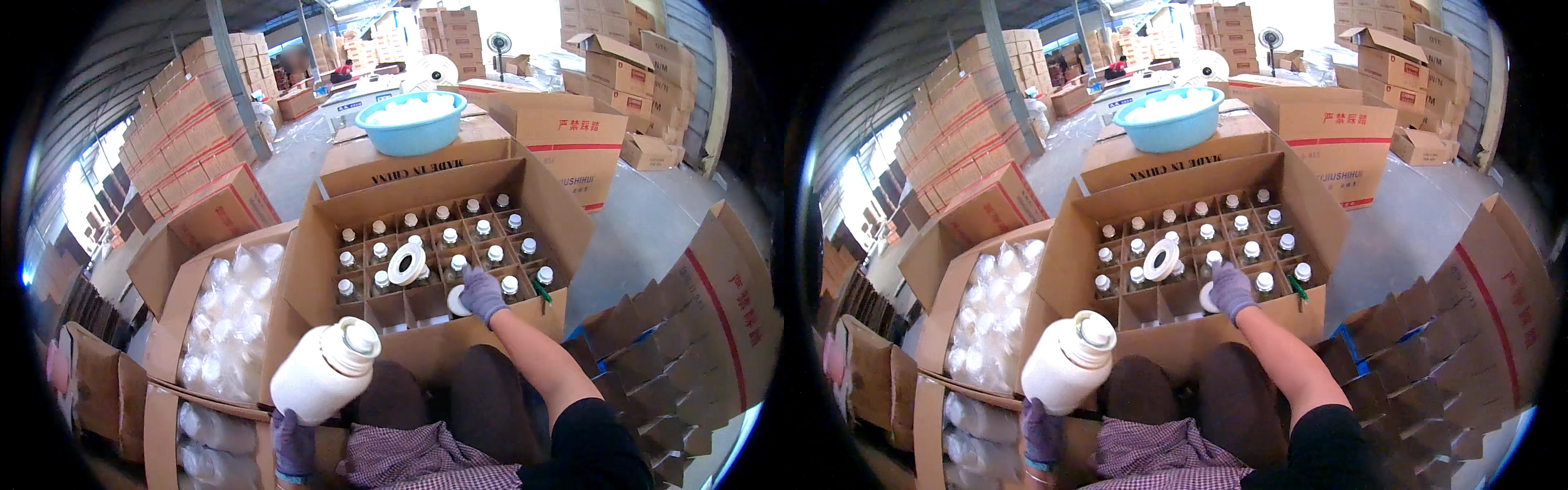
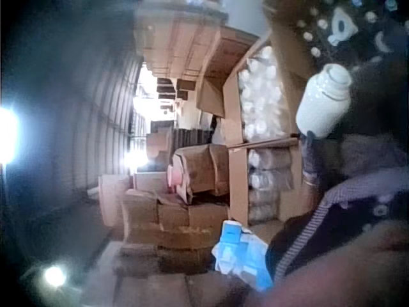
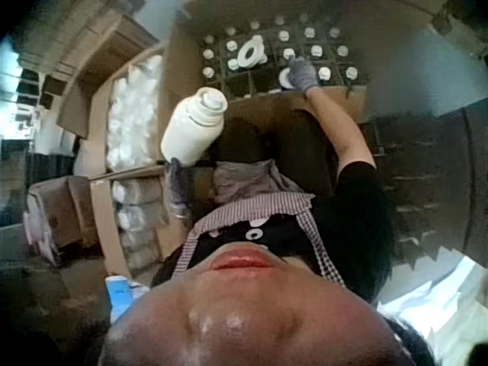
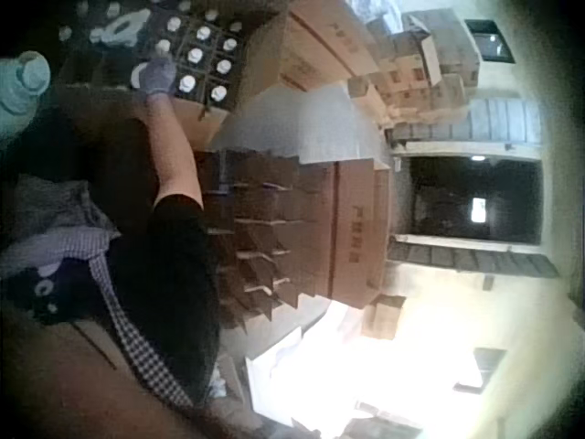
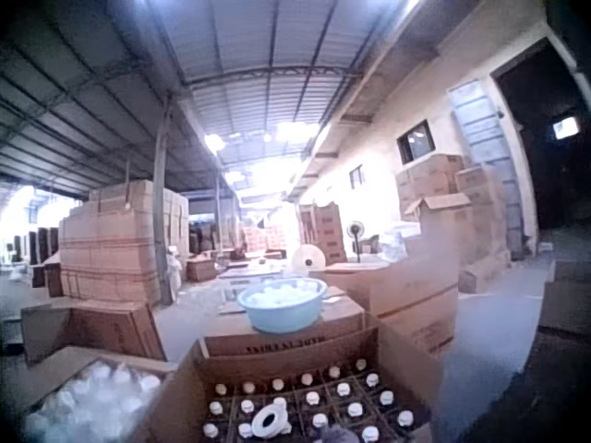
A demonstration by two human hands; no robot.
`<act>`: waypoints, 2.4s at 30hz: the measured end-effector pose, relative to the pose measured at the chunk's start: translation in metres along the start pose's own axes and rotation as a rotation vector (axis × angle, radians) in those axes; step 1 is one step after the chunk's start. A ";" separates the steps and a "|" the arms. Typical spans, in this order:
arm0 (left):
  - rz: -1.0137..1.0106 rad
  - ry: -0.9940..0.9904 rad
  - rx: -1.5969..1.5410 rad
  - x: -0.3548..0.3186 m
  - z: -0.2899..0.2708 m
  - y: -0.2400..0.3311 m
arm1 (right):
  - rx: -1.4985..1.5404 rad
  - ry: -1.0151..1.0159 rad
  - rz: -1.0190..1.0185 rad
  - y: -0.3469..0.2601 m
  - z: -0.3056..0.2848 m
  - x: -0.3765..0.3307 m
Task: The person assembles white electric kettles by inserting a black circular base into the kettle body, screwing on the lid, and wrapping each unit in a plastic bag. The person places the wrapped kettles into a cardboard box.
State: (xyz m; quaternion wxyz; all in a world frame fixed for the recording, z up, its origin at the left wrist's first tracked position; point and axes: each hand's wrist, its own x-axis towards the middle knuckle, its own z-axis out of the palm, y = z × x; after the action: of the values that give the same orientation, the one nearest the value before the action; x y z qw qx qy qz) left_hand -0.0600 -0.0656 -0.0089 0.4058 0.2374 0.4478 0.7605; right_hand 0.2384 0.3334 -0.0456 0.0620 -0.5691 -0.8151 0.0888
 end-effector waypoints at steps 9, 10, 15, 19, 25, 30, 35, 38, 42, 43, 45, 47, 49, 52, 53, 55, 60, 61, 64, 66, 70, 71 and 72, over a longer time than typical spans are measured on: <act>0.002 0.056 0.044 -0.001 0.003 -0.015 | 0.044 -0.078 -0.083 -0.016 0.020 -0.021; 0.003 0.041 0.028 -0.001 0.007 -0.019 | 0.036 -0.050 0.002 -0.014 0.024 -0.014; 0.062 -0.010 0.016 -0.003 0.020 -0.021 | 0.038 -0.128 0.122 -0.003 0.024 0.017; 0.173 0.028 0.127 -0.014 0.001 0.003 | 0.452 0.238 -0.209 -0.027 -0.041 -0.025; 0.034 -0.112 0.202 -0.010 0.019 0.013 | 0.846 0.164 -1.108 -0.056 -0.104 -0.178; 0.308 -0.117 0.456 -0.014 0.054 0.015 | 0.826 0.028 -0.636 -0.042 -0.067 -0.213; 0.743 -0.459 0.982 -0.025 0.093 0.053 | 1.128 -0.282 -0.397 -0.054 -0.011 -0.246; 0.600 -0.416 1.019 -0.014 0.089 0.063 | 1.425 -0.184 -0.246 -0.056 0.024 -0.246; 0.682 -0.745 1.228 0.000 0.112 0.070 | 1.086 -0.482 -0.063 -0.020 -0.042 -0.196; 0.601 -0.869 1.295 0.004 0.122 0.066 | 1.121 -0.355 -0.071 -0.008 -0.034 -0.171; 0.457 -1.019 1.204 0.013 0.135 0.039 | 0.933 0.181 -0.321 -0.029 -0.037 -0.121; 0.475 -1.048 1.189 0.035 0.138 -0.002 | 0.720 0.168 -0.349 -0.053 -0.026 -0.067; 0.461 -0.965 1.158 0.052 0.146 -0.028 | 0.452 0.212 -0.445 -0.052 0.004 -0.009; 0.474 -0.925 1.123 0.068 0.146 -0.046 | -0.090 0.274 -0.411 -0.077 0.041 0.064; 0.482 -0.914 1.078 0.065 0.143 -0.045 | -0.155 0.256 -0.468 -0.091 0.041 0.075; 0.505 -0.873 1.018 0.063 0.144 -0.050 | -0.385 0.186 -0.500 -0.089 0.039 0.096; 0.486 -0.342 0.679 0.088 0.131 -0.050 | 0.518 0.275 -0.408 -0.112 -0.022 0.093; 0.483 -0.128 0.618 0.097 0.134 -0.043 | 0.765 0.196 -0.423 -0.113 -0.029 0.088; 0.138 -0.229 0.082 0.129 0.125 -0.025 | 1.326 -0.625 -0.494 -0.118 -0.058 0.037; -0.263 -0.528 -0.128 0.127 0.128 -0.009 | 1.396 -0.759 -0.480 -0.124 -0.092 -0.016; -0.296 -0.430 -0.260 0.111 0.142 -0.014 | 0.520 0.511 -0.820 -0.128 -0.111 -0.060; -0.203 -0.379 -0.215 0.107 0.142 -0.015 | 0.363 0.607 -1.007 -0.130 -0.121 -0.063; -0.194 -0.390 -0.180 0.103 0.143 -0.013 | 0.369 0.519 -0.995 -0.133 -0.127 -0.074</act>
State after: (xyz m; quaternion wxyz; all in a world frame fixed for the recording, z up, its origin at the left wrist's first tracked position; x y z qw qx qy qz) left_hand -0.0083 0.0931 0.0486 0.5752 0.2987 0.3120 0.6946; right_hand 0.1676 0.2289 0.1075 0.3916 -0.1015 -0.9133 0.0473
